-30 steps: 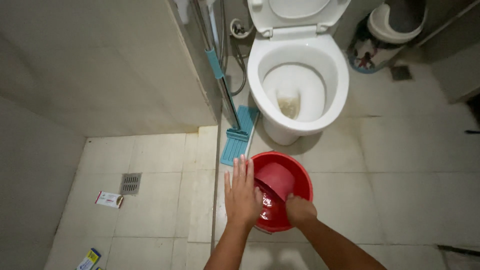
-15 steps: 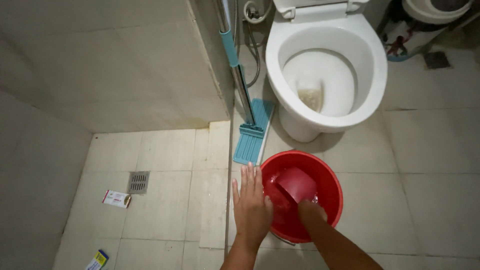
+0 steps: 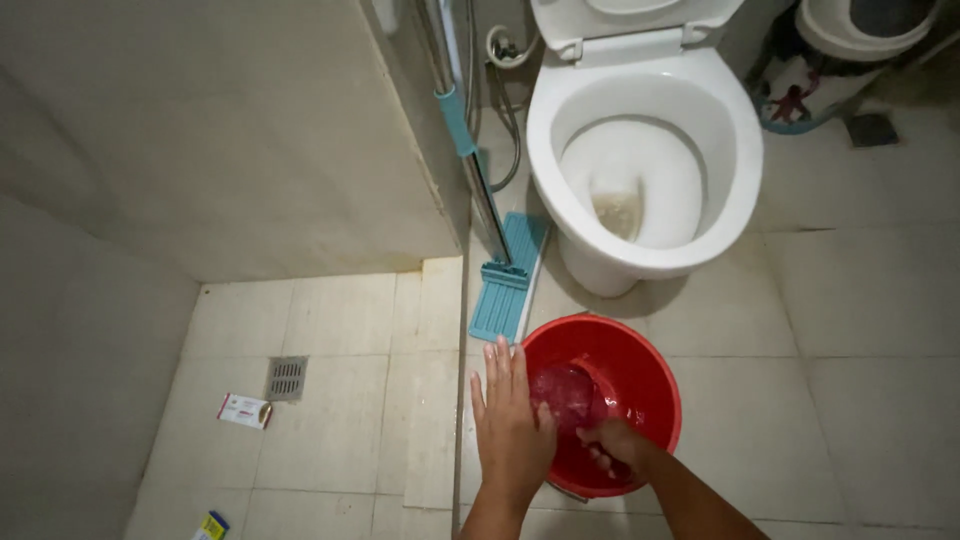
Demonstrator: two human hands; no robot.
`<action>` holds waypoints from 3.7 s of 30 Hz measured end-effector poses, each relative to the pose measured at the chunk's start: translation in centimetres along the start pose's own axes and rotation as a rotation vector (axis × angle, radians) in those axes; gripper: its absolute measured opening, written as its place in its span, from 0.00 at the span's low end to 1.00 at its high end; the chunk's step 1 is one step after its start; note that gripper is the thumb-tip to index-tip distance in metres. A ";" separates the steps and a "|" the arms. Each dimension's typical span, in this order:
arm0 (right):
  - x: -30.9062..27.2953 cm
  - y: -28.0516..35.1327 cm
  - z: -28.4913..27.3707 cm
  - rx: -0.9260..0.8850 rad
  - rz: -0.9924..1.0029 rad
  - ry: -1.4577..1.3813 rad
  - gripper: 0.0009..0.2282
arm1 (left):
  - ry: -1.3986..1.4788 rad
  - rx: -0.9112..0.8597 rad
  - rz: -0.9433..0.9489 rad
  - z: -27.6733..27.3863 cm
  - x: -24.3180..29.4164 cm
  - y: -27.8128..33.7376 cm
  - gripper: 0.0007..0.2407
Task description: The person uses a handheld bidet sprayer to rinse the toilet bowl and then pours water from a red bucket into the bowl using a red scoop. Finally, they apply a cleaning liquid from a white bottle into the toilet bowl.
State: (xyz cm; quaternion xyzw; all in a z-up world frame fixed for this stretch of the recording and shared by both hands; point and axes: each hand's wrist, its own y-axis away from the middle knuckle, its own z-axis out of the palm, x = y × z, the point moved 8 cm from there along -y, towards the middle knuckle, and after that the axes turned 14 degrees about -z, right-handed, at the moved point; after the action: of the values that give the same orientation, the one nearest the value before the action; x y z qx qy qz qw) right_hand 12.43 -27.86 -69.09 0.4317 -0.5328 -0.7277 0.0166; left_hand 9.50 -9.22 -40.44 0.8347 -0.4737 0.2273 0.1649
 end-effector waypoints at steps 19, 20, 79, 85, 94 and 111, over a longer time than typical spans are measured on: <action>-5.0 25.1 -4.1 -0.076 -0.044 -0.723 0.11 | 0.069 -0.119 -0.094 -13.8 15.0 1.7 0.33; -6.4 26.9 -4.4 -0.054 -0.054 -0.734 0.11 | 0.061 -0.135 -0.098 -14.5 15.8 1.7 0.32; -5.6 3.1 -3.2 0.060 -0.397 1.096 0.10 | -0.132 -0.020 0.058 -4.2 11.8 -3.3 0.38; -2.0 -2.0 -3.1 -0.007 -0.279 1.229 0.11 | -0.129 -0.024 0.066 -1.8 8.9 -2.8 0.37; 5.6 -10.9 -2.7 0.061 -0.300 0.931 0.11 | -0.045 -0.028 0.059 0.3 4.3 -1.9 0.35; 2.8 2.5 -2.3 -0.206 -0.081 -0.571 0.06 | -0.008 -0.010 0.043 -4.1 7.7 -1.5 0.34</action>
State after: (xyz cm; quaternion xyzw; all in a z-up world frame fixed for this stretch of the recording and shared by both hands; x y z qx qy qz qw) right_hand 11.01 -32.04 -68.95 0.2266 -0.4217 -0.8699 -0.1192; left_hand 13.36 -11.95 -32.91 0.8244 -0.4932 0.2251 0.1626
